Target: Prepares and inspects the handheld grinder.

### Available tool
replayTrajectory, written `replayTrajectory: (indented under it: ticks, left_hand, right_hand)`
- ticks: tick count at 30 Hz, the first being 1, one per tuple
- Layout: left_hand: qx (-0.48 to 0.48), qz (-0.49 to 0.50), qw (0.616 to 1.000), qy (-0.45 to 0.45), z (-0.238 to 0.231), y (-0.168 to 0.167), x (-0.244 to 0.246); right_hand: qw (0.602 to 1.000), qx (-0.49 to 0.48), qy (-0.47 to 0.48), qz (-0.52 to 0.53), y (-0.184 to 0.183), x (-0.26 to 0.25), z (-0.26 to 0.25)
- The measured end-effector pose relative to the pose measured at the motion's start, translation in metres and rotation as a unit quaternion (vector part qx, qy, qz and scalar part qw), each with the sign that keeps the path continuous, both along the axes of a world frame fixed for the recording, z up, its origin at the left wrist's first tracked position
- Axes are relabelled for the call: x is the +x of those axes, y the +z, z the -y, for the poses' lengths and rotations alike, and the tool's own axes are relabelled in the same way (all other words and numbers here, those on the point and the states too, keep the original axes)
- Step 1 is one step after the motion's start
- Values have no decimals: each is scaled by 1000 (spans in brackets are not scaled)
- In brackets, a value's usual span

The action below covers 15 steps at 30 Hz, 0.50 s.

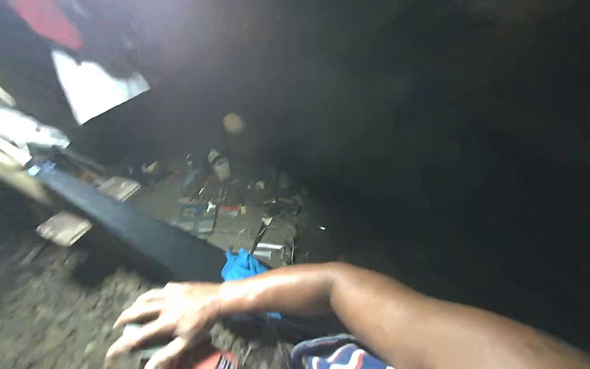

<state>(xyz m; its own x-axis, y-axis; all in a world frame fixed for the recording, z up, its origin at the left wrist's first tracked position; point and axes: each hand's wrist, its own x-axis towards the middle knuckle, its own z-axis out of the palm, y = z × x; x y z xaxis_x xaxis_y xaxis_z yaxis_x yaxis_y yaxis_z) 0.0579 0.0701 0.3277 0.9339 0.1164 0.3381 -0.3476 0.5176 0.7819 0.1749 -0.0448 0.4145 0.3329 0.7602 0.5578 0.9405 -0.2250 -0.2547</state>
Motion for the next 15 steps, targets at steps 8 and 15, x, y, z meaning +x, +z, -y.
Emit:
replayTrajectory:
  ticks: [8, 15]
  left_hand:
    - [70, -206, 949, 226, 6, -9, -3]
    - [28, -258, 944, 204, 9, 27, -31]
  right_hand:
    - [936, -207, -95, -269, 24, 22, 17]
    - [955, -129, -62, -261, 9, 30, 27]
